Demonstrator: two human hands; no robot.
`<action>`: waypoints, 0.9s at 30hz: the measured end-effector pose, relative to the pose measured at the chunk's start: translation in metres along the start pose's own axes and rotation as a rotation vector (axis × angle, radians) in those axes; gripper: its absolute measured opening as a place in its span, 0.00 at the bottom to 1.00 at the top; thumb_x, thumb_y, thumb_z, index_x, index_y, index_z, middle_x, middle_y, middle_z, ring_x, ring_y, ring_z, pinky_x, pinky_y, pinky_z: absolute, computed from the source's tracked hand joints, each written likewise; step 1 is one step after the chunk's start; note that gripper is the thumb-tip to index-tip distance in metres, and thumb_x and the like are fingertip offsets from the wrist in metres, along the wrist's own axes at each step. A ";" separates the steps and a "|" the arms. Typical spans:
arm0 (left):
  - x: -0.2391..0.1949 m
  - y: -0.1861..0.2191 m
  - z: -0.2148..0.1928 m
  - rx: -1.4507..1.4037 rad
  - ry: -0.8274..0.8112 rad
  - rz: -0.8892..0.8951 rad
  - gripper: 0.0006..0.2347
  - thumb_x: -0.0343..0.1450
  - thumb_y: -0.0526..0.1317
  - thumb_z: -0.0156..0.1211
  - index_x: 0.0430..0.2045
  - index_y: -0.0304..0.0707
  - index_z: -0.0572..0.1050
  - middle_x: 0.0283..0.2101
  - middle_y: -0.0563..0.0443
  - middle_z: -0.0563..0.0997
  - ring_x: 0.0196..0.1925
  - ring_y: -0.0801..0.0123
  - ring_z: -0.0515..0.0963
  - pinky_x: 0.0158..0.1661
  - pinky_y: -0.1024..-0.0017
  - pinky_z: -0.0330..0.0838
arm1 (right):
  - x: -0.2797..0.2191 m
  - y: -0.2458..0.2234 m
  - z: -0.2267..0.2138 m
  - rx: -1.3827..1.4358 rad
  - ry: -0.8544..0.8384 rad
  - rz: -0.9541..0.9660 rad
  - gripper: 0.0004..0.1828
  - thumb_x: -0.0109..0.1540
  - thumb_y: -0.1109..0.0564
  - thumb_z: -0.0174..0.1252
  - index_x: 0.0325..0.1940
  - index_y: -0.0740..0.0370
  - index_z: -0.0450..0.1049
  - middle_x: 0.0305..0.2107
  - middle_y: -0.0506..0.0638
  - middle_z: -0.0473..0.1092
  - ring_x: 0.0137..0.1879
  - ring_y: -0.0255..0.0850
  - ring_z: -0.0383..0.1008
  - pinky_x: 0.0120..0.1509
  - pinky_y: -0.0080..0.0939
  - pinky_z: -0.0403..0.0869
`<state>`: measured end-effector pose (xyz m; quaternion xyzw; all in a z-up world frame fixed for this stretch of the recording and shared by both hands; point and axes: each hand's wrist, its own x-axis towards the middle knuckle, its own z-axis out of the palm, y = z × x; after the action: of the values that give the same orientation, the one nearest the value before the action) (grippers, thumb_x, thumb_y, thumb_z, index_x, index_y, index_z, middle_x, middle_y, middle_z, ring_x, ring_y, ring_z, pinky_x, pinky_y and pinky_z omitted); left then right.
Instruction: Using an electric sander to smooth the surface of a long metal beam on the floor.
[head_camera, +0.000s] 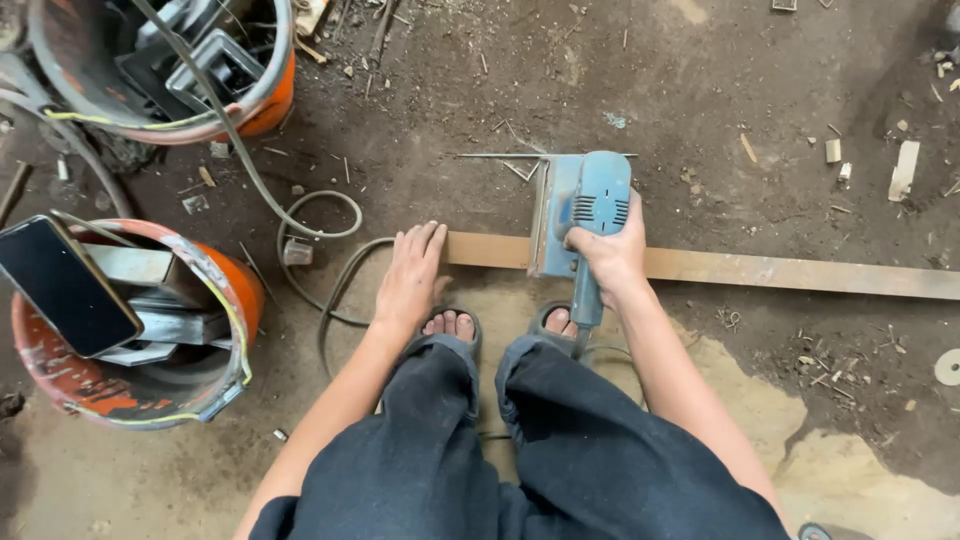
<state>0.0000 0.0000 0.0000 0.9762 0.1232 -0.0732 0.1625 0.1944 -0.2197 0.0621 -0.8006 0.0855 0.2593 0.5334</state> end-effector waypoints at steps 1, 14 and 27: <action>-0.007 0.002 -0.005 0.005 0.005 0.001 0.38 0.61 0.41 0.75 0.67 0.35 0.60 0.65 0.41 0.66 0.67 0.50 0.67 0.68 0.50 0.61 | -0.007 -0.007 0.004 0.005 -0.001 -0.005 0.46 0.47 0.67 0.66 0.67 0.52 0.59 0.40 0.57 0.70 0.36 0.46 0.74 0.27 0.43 0.81; -0.066 -0.016 -0.023 -0.129 -0.030 -0.146 0.35 0.65 0.42 0.70 0.68 0.41 0.59 0.69 0.42 0.63 0.65 0.49 0.71 0.66 0.52 0.64 | -0.020 -0.005 0.054 -0.020 -0.065 -0.084 0.44 0.49 0.65 0.66 0.68 0.52 0.60 0.43 0.60 0.71 0.38 0.51 0.77 0.28 0.47 0.82; -0.062 -0.013 -0.023 -0.209 -0.135 -0.083 0.30 0.67 0.44 0.67 0.65 0.44 0.62 0.66 0.43 0.65 0.62 0.46 0.74 0.60 0.55 0.70 | -0.009 -0.002 0.043 -0.053 -0.189 -0.091 0.47 0.51 0.64 0.69 0.71 0.56 0.58 0.41 0.60 0.72 0.34 0.47 0.78 0.29 0.43 0.82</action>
<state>-0.0604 0.0065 0.0293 0.9409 0.1592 -0.1322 0.2682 0.1732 -0.1814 0.0552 -0.7896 -0.0085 0.3114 0.5287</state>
